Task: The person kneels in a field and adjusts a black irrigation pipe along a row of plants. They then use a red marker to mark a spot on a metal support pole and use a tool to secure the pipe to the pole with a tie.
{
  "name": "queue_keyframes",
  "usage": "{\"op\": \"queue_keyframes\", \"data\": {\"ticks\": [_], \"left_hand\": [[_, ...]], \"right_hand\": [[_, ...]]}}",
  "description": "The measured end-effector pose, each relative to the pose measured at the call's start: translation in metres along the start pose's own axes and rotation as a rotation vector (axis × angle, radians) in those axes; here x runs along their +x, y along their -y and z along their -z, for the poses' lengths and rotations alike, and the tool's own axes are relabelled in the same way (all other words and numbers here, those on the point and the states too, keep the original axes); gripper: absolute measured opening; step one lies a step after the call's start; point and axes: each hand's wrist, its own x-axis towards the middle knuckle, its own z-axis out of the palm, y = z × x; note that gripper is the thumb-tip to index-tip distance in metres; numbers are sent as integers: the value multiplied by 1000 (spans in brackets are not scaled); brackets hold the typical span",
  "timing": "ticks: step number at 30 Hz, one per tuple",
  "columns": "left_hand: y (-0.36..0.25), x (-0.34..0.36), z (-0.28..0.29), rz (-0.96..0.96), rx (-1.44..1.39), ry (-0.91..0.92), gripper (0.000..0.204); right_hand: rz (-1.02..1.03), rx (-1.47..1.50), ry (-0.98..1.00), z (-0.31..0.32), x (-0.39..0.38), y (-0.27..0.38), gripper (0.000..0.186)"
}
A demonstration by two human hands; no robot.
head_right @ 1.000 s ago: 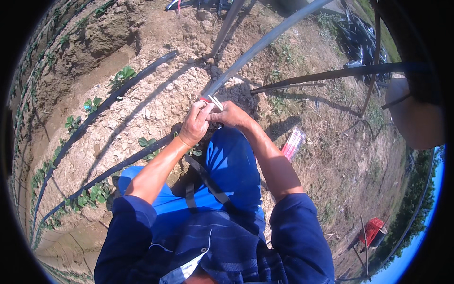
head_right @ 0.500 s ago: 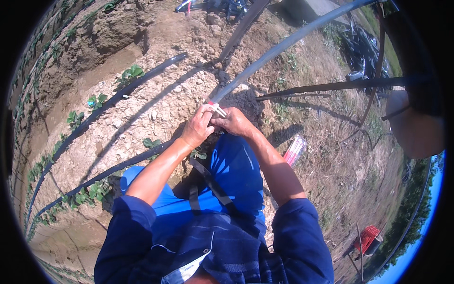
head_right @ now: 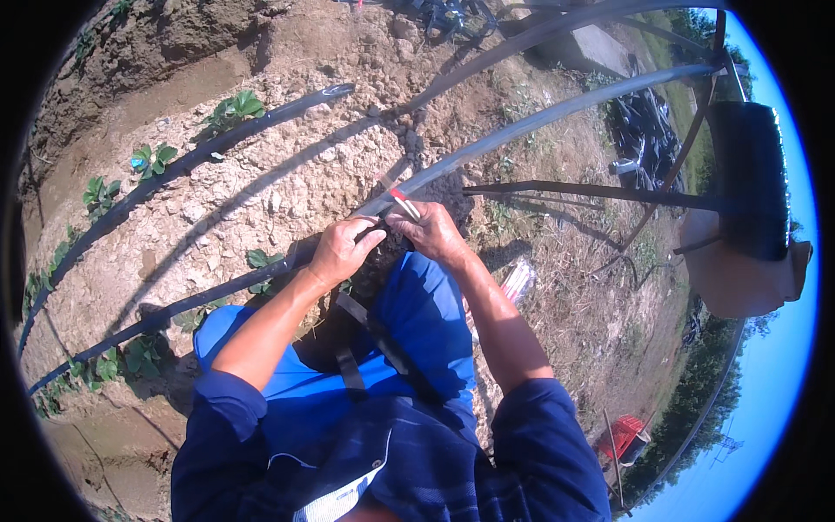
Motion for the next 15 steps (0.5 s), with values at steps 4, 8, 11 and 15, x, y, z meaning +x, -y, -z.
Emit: {"op": "queue_keyframes", "data": {"ticks": [4,8,11,15], "left_hand": [[9,2,5,-15,-107,-44,24],[15,6,15,-8,-183,-48,23],[21,7,19,20,-143,-69,18],[17,9,24,-23,-169,-177,15]], "right_hand": [[47,-74,-25,-5,7,8,16],[-9,-217,-48,-12,13,27,17],[23,-154,-99,-19,19,38,16],[10,15,-377,-33,31,52,19]]}}
